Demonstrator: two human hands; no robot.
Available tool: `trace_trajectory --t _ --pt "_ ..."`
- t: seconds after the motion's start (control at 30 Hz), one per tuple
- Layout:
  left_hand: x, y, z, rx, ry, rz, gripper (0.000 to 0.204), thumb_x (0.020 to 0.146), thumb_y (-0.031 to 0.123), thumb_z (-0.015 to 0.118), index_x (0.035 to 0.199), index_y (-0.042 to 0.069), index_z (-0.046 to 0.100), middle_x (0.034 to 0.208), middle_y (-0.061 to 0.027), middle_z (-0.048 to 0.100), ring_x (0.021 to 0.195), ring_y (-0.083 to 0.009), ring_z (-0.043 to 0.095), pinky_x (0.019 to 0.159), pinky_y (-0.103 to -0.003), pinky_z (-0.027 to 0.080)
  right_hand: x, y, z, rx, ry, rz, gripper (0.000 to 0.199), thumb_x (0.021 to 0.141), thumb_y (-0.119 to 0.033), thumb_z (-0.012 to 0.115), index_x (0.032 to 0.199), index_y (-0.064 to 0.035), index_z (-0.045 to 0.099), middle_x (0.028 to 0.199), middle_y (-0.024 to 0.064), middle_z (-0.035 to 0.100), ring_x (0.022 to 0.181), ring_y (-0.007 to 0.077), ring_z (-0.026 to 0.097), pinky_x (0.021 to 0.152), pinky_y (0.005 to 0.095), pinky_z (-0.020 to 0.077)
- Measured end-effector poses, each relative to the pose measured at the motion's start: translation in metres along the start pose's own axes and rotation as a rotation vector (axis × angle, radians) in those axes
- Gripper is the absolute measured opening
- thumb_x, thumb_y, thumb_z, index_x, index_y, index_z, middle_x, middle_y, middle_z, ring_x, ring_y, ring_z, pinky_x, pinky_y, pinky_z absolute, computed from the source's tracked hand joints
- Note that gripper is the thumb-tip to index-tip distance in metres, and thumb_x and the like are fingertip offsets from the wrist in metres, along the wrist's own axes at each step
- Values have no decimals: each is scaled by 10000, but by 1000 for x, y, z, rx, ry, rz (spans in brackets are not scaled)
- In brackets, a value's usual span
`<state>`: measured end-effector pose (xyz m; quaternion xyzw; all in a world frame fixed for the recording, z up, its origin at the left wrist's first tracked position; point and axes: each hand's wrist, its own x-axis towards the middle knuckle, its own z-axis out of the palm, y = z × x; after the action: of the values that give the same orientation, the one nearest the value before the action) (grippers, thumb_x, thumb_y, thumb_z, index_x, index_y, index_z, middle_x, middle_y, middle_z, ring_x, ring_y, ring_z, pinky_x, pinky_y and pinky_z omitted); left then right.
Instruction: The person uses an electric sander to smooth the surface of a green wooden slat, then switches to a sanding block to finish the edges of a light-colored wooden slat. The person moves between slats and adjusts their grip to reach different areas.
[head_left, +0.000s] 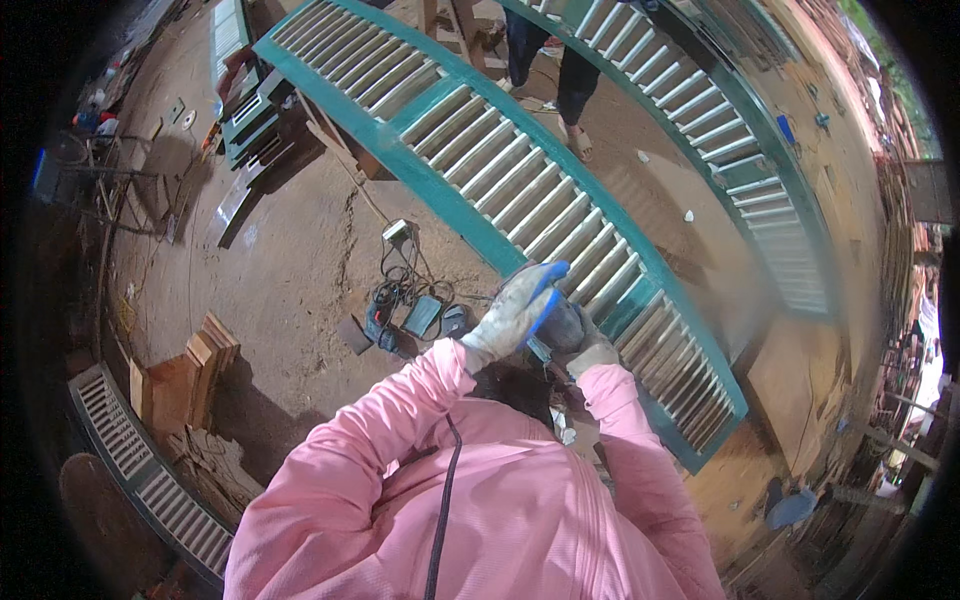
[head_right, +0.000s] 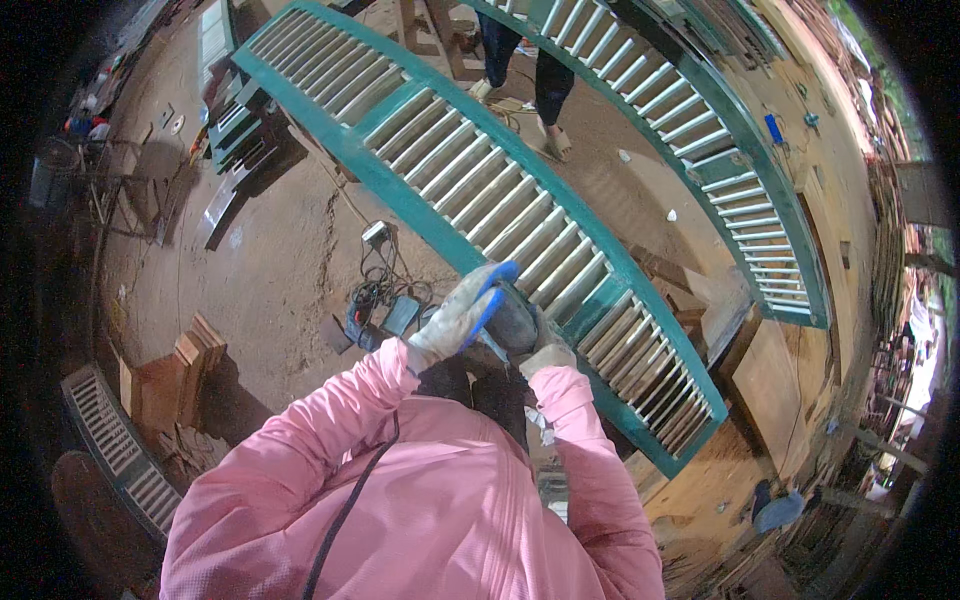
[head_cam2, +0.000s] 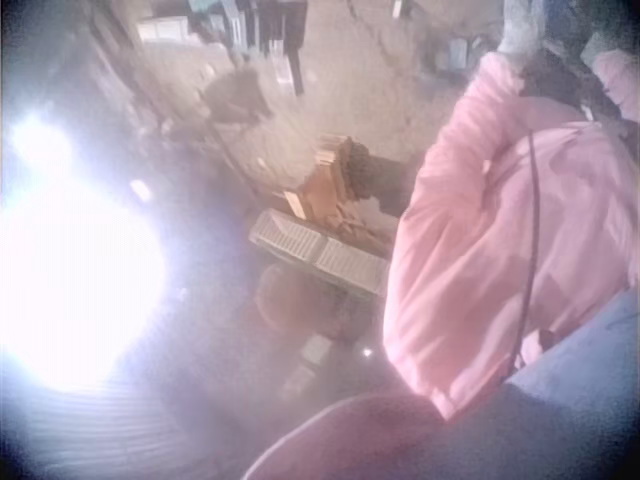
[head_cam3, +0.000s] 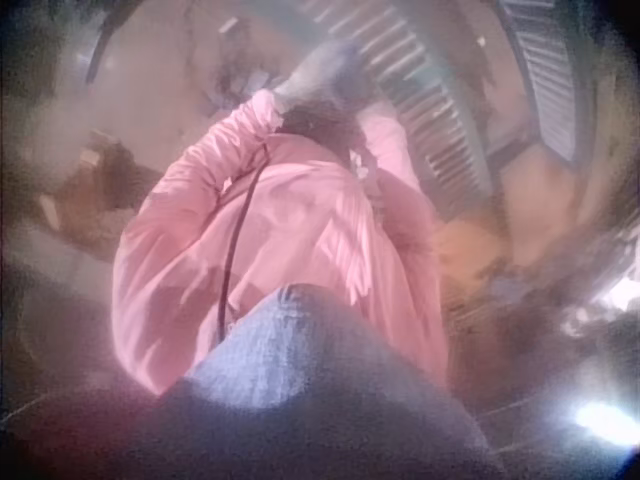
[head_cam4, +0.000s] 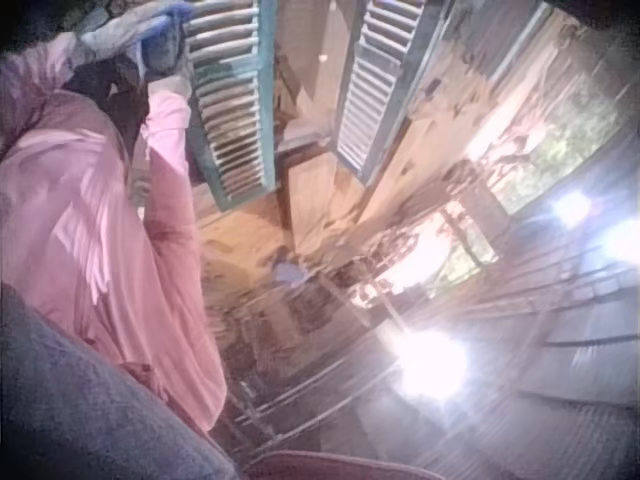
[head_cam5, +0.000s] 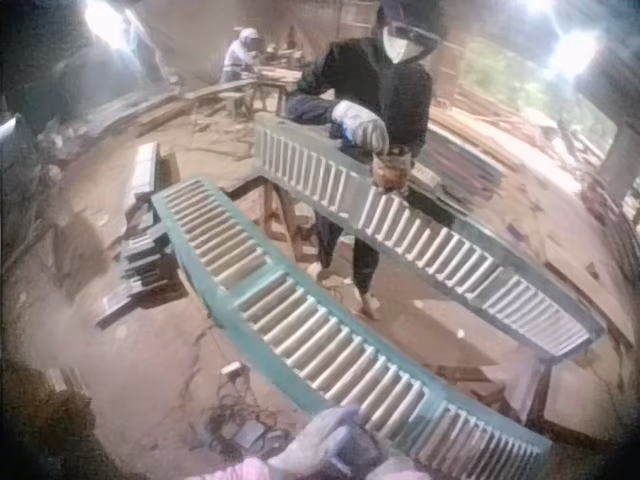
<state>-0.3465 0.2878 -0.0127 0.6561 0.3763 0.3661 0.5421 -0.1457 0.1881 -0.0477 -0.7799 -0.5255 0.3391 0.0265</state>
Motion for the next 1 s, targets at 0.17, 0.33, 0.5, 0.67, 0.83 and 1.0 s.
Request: trace_trajectory --t 0.17,0.33,0.5,0.67,0.83,1.0 --pt "-11 -65 -6 -26 389 -269 428 1063 252 569 1408 -1 557 1350 -200 607 1265 -307 589 1081 -383 456 -9 5 -15 -4 -80 126 980 678 -367 828 1575 -313 435 1233 259 713 1167 400 692 1021 459 542" --pt "-60 -118 -24 -45 577 -552 442 1058 327 538 1340 -6 607 1287 -209 634 1244 -327 585 1072 -420 445 -28 64 -20 -90 -88 246 865 607 -385 867 1416 -189 630 1133 287 732 1088 424 717 936 473 572" --pt "-139 -200 -21 -111 674 -607 448 1020 350 542 1286 4 645 1226 -243 673 1169 -385 641 1015 -447 488 -62 108 -36 -55 13 172 781 585 -404 894 1156 91 699 1040 288 745 1044 415 735 906 488 571" --pt "-193 -240 16 -280 762 -631 426 998 363 573 1182 -14 647 1060 -183 677 907 -312 648 801 -447 519 -57 148 -35 -230 37 152 869 571 -416 900 1237 87 657 1111 287 734 1101 402 717 947 475 563" --pt "-201 -247 55 160 680 -332 438 1000 381 603 1211 -1 642 992 -166 666 845 -262 626 730 -396 499 -31 129 -40 -239 35 98 873 569 -431 897 1237 79 660 1175 296 714 1143 417 690 989 467 550" --pt "-135 -197 44 -575 527 -717 529 1036 487 580 1358 68 596 1177 -71 634 1010 -193 593 875 -341 478 -18 107 -29 -217 97 -4 799 588 -338 917 1227 75 674 1152 270 735 1112 360 719 934 413 558"
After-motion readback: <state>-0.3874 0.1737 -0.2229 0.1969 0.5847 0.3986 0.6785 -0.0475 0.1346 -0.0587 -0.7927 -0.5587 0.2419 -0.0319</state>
